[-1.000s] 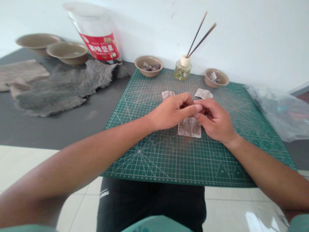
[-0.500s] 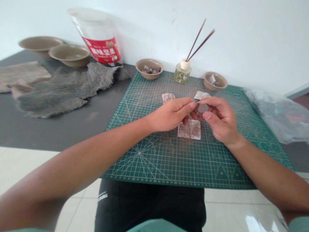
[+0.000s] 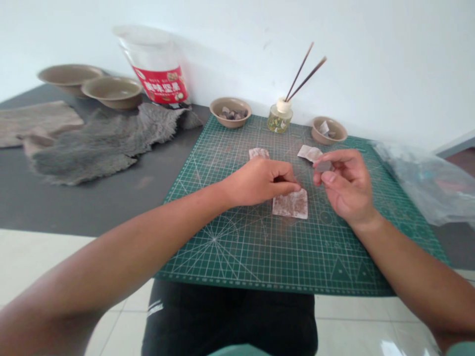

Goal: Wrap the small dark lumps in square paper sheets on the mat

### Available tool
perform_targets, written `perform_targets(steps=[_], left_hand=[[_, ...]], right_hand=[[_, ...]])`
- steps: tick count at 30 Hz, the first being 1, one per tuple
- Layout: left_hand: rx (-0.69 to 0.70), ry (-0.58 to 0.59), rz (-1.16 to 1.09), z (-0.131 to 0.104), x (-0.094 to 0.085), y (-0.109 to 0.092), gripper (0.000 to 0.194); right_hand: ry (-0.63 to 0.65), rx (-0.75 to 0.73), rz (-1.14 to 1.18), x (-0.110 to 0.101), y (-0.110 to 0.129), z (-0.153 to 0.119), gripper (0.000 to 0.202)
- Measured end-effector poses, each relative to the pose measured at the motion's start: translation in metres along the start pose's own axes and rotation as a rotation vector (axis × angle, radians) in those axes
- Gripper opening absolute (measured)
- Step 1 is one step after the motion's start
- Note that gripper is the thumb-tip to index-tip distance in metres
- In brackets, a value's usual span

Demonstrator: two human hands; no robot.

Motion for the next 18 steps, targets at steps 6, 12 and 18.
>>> perform_targets(steps=[6,12,18], left_hand=[[0.142,0.047,0.472,-0.008,0.012,-0.01,0.036],[0.106,0.14,0.688,-0.013,0.026,0.006,0.051],[0.053,0.221,0.67,-0.015,0.03,0.011,0.052]], right_hand=[[0.088,0.081,-0.421,0.001,-0.006,0.0,0.016],[0.164,0.184,-0.791,-0.008,-0.022,0.005,0.022],[0.239,0.216,-1.12,-0.034,-0.039,0.013,0.024]])
Point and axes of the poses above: each hand's wrist, its own z-axis towards the middle knuckle, its own x-axis out of the palm, y = z × x, the point moved 10 cm from there along z, towards the middle knuckle, and after that the axes turned 6 degrees about -x, right-handed, at the moved point
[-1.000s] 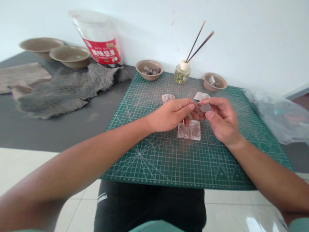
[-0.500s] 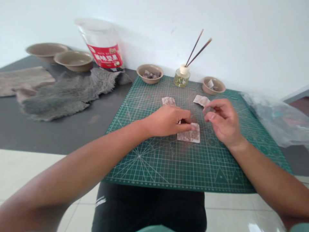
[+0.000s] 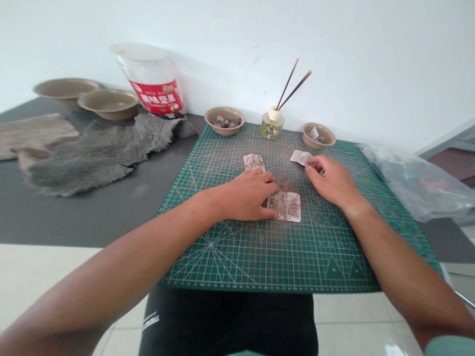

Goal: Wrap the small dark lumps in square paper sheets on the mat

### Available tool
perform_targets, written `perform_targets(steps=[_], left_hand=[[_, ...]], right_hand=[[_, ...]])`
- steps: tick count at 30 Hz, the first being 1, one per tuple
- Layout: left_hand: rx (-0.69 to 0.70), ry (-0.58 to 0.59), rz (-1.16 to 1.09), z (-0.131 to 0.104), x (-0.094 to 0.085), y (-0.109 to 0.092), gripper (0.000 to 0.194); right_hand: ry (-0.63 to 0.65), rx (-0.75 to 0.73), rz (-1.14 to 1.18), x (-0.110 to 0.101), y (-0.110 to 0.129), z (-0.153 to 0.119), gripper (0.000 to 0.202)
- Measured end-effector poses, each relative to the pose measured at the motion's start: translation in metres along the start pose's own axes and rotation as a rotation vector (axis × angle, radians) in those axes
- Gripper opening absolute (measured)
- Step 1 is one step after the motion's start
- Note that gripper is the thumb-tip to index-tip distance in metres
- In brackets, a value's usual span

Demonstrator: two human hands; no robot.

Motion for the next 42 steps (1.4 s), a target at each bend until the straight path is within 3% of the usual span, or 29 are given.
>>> perform_targets(steps=[5,8,12,15,17,21,25,31,35,38,42], left_hand=[[0.025,0.118,-0.099,-0.003,0.003,0.0,0.049],[0.005,0.212,-0.133,-0.008,0.003,0.007,0.052],[-0.046,0.403,-0.176,-0.021,0.006,0.022,0.059],[-0.075,0.491,-0.2,-0.028,0.007,0.031,0.061],[-0.094,0.506,-0.2,-0.029,0.007,0.036,0.063],[-0.096,0.501,-0.197,-0.028,0.009,0.037,0.064],[-0.094,0.439,-0.201,-0.026,0.005,0.036,0.061],[-0.067,0.379,-0.217,-0.025,0.0,0.034,0.058],[-0.081,0.337,-0.162,-0.021,0.0,0.034,0.059],[-0.066,0.274,-0.142,-0.016,0.001,0.029,0.059],[-0.077,0.121,-0.122,-0.004,-0.001,0.02,0.05]], right_hand=[[0.138,0.032,-0.189,0.012,-0.029,0.002,0.031],[0.077,0.0,-0.297,0.006,-0.022,0.0,0.04],[-0.028,-0.182,-0.218,0.0,0.031,-0.012,0.049],[0.196,-0.413,-0.046,0.028,0.082,-0.03,0.054],[0.371,-0.48,-0.033,0.05,0.099,-0.042,0.06],[0.491,-0.405,-0.069,0.072,0.093,-0.038,0.065],[0.453,-0.277,-0.105,0.074,0.077,-0.024,0.069],[0.433,-0.321,-0.069,0.073,0.082,-0.026,0.07],[0.38,-0.235,-0.027,0.072,0.069,-0.018,0.074],[0.346,-0.152,0.217,0.065,0.061,-0.011,0.074],[0.272,0.01,0.764,0.045,0.056,-0.002,0.078]])
Point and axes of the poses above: each hand's wrist, its own z-axis towards the middle knuckle, its own x-axis out of the palm, y = z × x, the point moved 10 cm from there along z, towards the middle knuckle, and after that the axes turned 6 degrees about -x, right-handed, at the moved point
